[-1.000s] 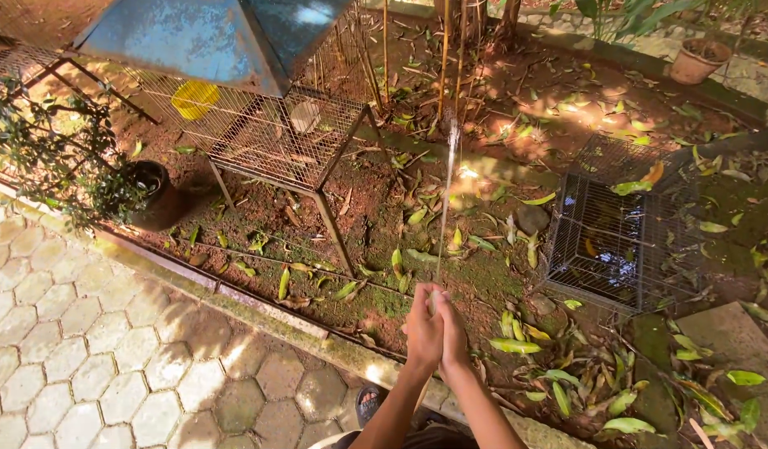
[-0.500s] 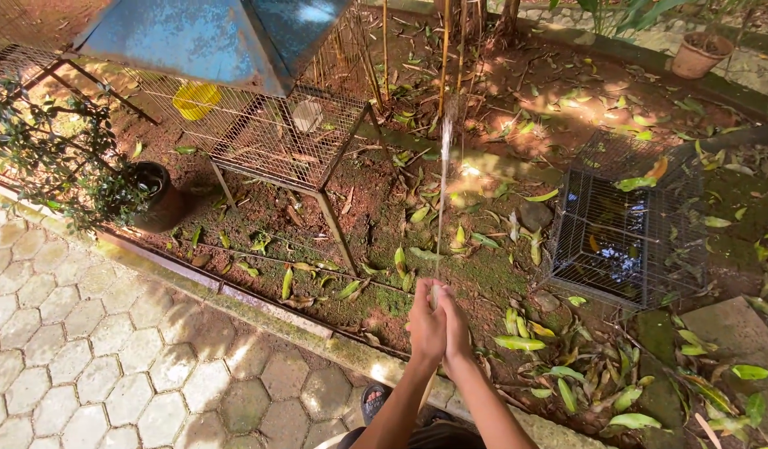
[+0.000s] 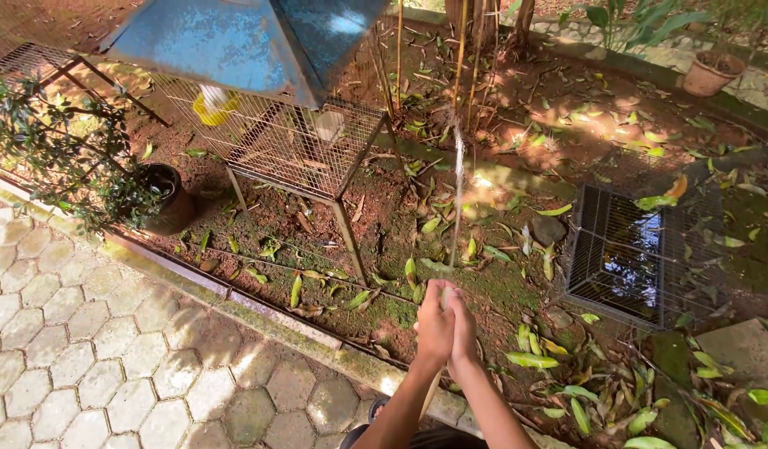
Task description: Watering various plants and a birdcage area in a backyard using a garden hose.
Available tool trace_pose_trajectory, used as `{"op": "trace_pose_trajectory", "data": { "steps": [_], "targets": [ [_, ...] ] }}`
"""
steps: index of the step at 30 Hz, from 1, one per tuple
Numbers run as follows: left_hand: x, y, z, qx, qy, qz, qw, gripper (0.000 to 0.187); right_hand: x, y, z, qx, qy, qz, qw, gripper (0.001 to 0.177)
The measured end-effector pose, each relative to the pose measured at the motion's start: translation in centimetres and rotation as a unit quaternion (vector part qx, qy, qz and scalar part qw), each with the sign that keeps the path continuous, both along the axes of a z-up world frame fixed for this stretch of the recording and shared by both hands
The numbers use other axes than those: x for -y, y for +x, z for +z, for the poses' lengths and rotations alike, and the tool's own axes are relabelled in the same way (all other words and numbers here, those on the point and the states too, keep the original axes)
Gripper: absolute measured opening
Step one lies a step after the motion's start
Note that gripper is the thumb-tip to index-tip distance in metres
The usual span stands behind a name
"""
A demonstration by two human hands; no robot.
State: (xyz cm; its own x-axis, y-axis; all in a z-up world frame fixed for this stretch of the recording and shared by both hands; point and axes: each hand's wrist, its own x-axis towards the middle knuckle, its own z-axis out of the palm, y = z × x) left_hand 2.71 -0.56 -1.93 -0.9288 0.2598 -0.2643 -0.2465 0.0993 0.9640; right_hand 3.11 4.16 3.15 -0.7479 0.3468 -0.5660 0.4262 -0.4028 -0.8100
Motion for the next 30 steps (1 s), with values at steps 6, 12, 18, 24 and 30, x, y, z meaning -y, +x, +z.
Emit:
{"op": "trace_pose_trajectory", "data": {
  "steps": [6,12,18,24,30],
  "targets": [
    [0.4,-1.4,0.5,-0.007,0.003,-0.002,1.000,0.004,0.4,-1.7,-1.2,-0.023,-0.041,-0.030,0.998,0.056],
    [0.5,-2.1,0.7,-0.011,0.004,-0.016,1.000,0.004,0.5,-2.1,-2.2,0.032,-0.039,-0.061,0.997,0.046],
    [1.1,-2.2,0.6,-0.008,0.000,-0.015,1.000,0.003,0.4,-2.4,-3.6,0.044,-0.019,-0.056,0.997,0.047],
    [1.6,-2.1,0.5,0.001,-0.004,-0.015,1.000,0.003,0.8,-2.6,-4.2,0.045,0.042,-0.010,0.998,0.051],
    [1.6,-1.8,0.4,0.003,-0.007,-0.016,1.000,0.003,0.3,-2.4,-4.8,0.007,-0.030,-0.035,0.999,0.039]
  ]
}}
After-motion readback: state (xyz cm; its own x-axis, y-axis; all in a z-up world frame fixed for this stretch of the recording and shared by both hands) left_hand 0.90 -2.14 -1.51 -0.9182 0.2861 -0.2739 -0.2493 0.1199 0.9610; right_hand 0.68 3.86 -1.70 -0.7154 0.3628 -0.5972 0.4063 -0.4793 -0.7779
